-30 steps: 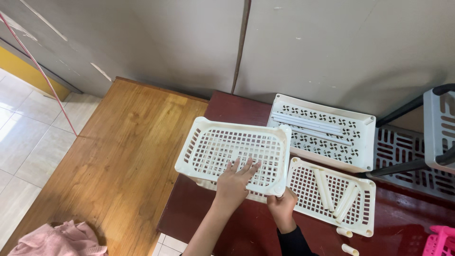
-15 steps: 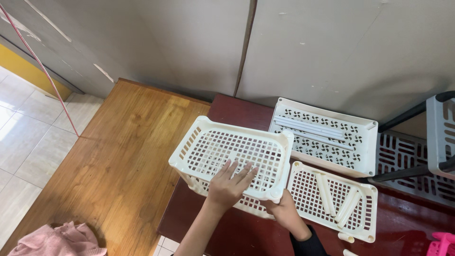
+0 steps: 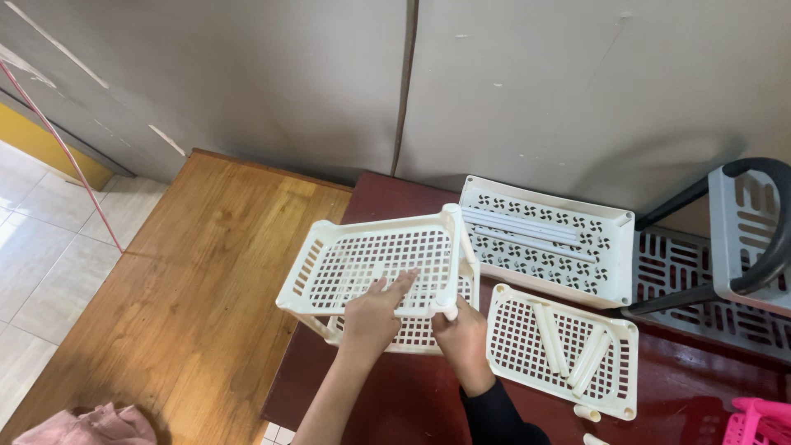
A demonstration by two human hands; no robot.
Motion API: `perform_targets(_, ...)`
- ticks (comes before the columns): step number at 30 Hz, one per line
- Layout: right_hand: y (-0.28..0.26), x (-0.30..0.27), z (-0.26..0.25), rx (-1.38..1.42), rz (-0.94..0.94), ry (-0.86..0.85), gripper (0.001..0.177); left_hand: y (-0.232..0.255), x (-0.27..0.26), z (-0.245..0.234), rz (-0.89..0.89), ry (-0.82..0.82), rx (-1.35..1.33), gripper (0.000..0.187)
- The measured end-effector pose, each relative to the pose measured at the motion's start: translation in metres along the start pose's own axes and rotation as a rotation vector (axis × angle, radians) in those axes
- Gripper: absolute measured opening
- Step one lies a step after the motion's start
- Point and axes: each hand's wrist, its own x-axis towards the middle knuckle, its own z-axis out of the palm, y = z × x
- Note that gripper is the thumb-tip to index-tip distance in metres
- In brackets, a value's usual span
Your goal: The person assembles a white plastic basket by inserting cylindrical connectors into the basket frame. They then disassemble the basket by removing the connectors and stacking the basket panels with other panels on the table.
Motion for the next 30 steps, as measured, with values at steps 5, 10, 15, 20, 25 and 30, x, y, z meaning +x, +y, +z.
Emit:
perform_targets(5,-0.002,0.004,0.001,-0.006,0.064,-0.017,0.009,0.002,0.003,-0.006,0.039,0.039,0.065,0.071)
perform_targets(10,0.017,0.002,-0.010,0.372,0.425,-0.402,0.010,-0.002,0.004,-0.008,0.273,0.319,0.156,0.061)
perform_targets(15,0.026,0.018,-0.009,0.686,0.651,-0.723,0.012,-0.019,0.009,0.002,0.307,0.279,0.107,0.066)
perform_targets(20,0.008,0.007,0.008,0.264,0.214,-0.400,0.012,-0.033,0.011,0.012,0.155,0.074,0.074,0.078)
perform_targets(25,0.002,0.002,0.021,-0.041,0.074,-0.079,0.012,-0.029,0.014,0.009,-0.012,-0.080,0.009,0.080)
perform_targets(30,0.009,0.005,0.027,0.095,0.198,-0.148,0.012,-0.028,0.015,0.003,-0.040,-0.114,0.070,0.076)
